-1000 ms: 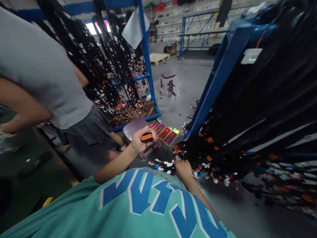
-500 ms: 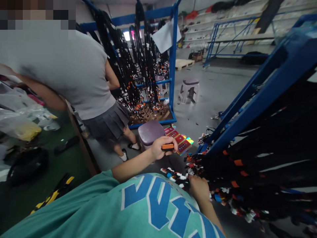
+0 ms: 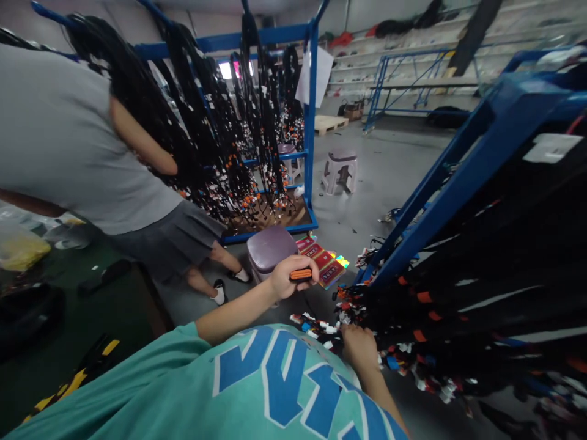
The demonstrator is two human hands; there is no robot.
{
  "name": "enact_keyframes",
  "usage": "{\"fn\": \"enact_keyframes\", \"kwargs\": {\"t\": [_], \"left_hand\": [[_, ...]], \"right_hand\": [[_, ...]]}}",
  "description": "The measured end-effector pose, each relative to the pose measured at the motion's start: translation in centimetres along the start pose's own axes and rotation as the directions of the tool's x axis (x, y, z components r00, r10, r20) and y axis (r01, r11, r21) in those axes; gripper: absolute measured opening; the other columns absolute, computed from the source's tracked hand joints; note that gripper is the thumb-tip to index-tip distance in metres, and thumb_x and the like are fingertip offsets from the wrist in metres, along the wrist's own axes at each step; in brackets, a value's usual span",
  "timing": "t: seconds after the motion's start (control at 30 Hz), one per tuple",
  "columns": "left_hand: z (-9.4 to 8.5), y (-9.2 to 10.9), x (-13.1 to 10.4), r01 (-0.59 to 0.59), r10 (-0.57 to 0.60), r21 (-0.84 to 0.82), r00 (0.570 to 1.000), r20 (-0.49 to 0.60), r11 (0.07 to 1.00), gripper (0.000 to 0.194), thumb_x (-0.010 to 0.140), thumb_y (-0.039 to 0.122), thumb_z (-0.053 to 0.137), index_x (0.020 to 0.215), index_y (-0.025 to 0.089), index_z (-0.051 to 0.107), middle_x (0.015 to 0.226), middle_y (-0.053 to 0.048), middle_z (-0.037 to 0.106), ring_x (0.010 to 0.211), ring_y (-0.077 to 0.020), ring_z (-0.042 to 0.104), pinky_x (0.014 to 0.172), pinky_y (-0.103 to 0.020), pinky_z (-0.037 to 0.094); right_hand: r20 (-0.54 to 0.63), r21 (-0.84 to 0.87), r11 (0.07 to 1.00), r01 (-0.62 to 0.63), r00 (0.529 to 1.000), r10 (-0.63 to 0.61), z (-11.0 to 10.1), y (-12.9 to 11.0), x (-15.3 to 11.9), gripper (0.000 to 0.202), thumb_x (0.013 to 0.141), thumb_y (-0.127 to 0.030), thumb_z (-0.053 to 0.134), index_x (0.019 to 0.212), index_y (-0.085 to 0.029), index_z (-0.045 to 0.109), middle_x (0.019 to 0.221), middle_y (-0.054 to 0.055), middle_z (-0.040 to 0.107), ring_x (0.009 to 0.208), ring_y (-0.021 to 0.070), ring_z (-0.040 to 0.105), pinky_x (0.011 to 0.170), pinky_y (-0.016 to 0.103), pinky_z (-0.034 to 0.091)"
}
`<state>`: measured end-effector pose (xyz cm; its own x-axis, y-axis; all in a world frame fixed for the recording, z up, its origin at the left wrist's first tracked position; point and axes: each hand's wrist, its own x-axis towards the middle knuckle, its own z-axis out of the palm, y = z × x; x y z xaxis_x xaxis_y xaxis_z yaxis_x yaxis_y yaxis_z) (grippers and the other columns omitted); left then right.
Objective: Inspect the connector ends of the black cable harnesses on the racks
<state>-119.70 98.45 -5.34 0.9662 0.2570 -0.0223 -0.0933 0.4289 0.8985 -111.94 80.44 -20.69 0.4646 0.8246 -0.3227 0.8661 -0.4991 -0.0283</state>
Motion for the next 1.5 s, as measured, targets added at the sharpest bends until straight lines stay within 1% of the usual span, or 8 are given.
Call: {"fn": "enact_keyframes", "kwargs": {"t": [0.27, 0.5, 0.73, 0.93, 1.07, 1.27, 1.4, 1.5], "left_hand": [[0.3, 0.3, 0.1, 0.015, -0.014, 0.017, 0.999, -0.033, 1.0, 0.036, 0.061, 0.043, 0.058, 0.054, 0.008, 0.06, 0.047, -0.004, 0.051, 0.039, -0.0073, 0.042, 0.03, -0.018, 0.017], [0.4, 0.4, 0.0, 0.009, -0.008, 0.038, 1.0, -0.029, 0.999, 0.036, 0.061, 0.044, 0.058, 0.054, 0.008, 0.059, 0.046, -0.005, 0.051, 0.039, -0.0081, 0.043, 0.031, -0.018, 0.018], [0.6, 0.4, 0.0, 0.018, -0.016, 0.049, 0.999, -0.035, 0.999, 0.037, 0.06, 0.044, 0.058, 0.053, 0.008, 0.06, 0.046, -0.004, 0.051, 0.037, -0.0069, 0.041, 0.03, -0.019, 0.017], [1.1, 0.4, -0.1, 0.058, -0.06, 0.117, 0.998, 0.007, 0.991, 0.038, 0.061, 0.044, 0.056, 0.053, 0.007, 0.061, 0.044, -0.005, 0.052, 0.032, -0.0054, 0.036, 0.03, -0.02, 0.014], [1.6, 0.1, 0.1, 0.089, -0.093, 0.14, 0.995, 0.023, 0.986, 0.04, 0.061, 0.046, 0.057, 0.052, 0.007, 0.061, 0.045, -0.006, 0.052, 0.033, -0.0062, 0.037, 0.03, -0.021, 0.014], [3.1, -1.4, 1.7, 0.141, -0.146, 0.191, 0.989, 0.009, 0.971, 0.04, 0.06, 0.047, 0.06, 0.052, 0.008, 0.063, 0.043, -0.005, 0.05, 0.031, -0.0059, 0.034, 0.03, -0.021, 0.014], [5.0, -2.7, 3.2, 0.186, -0.194, 0.253, 0.981, 0.004, 0.949, 0.039, 0.06, 0.047, 0.059, 0.051, 0.009, 0.063, 0.04, -0.004, 0.05, 0.028, -0.0058, 0.031, 0.029, -0.023, 0.014], [6.5, -3.2, 3.9, 0.21, -0.222, 0.264, 0.975, 0.017, 0.942, 0.039, 0.06, 0.047, 0.058, 0.051, 0.01, 0.064, 0.041, -0.004, 0.051, 0.028, -0.0058, 0.032, 0.029, -0.023, 0.014]], "right_hand": [[-0.002, 0.031, 0.999, -0.006, 1.0, 0.006, -1.2, -0.1, 0.0, 0.033, 0.074, -0.001, 0.038, 0.094, -0.01, 0.062, 0.092, 0.016, 0.066, 0.089, 0.0258, 0.061, 0.071, 0.033, 0.031], [0.019, 0.017, 1.0, -0.022, 1.0, 0.022, -1.0, 0.1, 0.1, 0.031, 0.075, -0.002, 0.039, 0.096, -0.011, 0.061, 0.093, 0.015, 0.066, 0.09, 0.024, 0.061, 0.071, 0.03, 0.031], [0.022, 0.031, 0.999, -0.019, 1.0, 0.018, -0.9, 0.0, 0.0, 0.032, 0.074, -0.001, 0.039, 0.093, -0.011, 0.062, 0.092, 0.015, 0.066, 0.09, 0.0249, 0.061, 0.072, 0.031, 0.032], [0.011, 0.042, 0.999, -0.007, 1.0, 0.007, -1.2, 0.1, 0.0, 0.034, 0.074, 0.0, 0.038, 0.096, -0.012, 0.062, 0.094, 0.014, 0.067, 0.092, 0.0248, 0.061, 0.073, 0.031, 0.032], [0.007, 0.051, 0.999, -0.007, 1.0, 0.007, -1.5, 0.4, 0.2, 0.037, 0.074, 0.002, 0.036, 0.096, -0.011, 0.062, 0.096, 0.014, 0.066, 0.094, 0.0245, 0.06, 0.074, 0.031, 0.033], [-0.02, 0.051, 0.999, -0.003, 1.0, 0.004, -0.3, 2.6, 0.9, 0.039, 0.075, 0.001, 0.036, 0.1, -0.011, 0.063, 0.097, 0.015, 0.066, 0.093, 0.025, 0.06, 0.077, 0.033, 0.035], [-0.037, 0.039, 0.999, 0.034, 0.999, -0.033, 0.4, 4.4, 1.1, 0.04, 0.075, -0.001, 0.038, 0.103, -0.013, 0.063, 0.101, 0.015, 0.065, 0.095, 0.0257, 0.06, 0.08, 0.035, 0.037], [-0.037, 0.024, 0.998, 0.061, 0.998, -0.06, 0.6, 5.1, 1.0, 0.042, 0.074, 0.0, 0.038, 0.104, -0.015, 0.064, 0.101, 0.015, 0.065, 0.095, 0.0251, 0.06, 0.082, 0.035, 0.039]]}}
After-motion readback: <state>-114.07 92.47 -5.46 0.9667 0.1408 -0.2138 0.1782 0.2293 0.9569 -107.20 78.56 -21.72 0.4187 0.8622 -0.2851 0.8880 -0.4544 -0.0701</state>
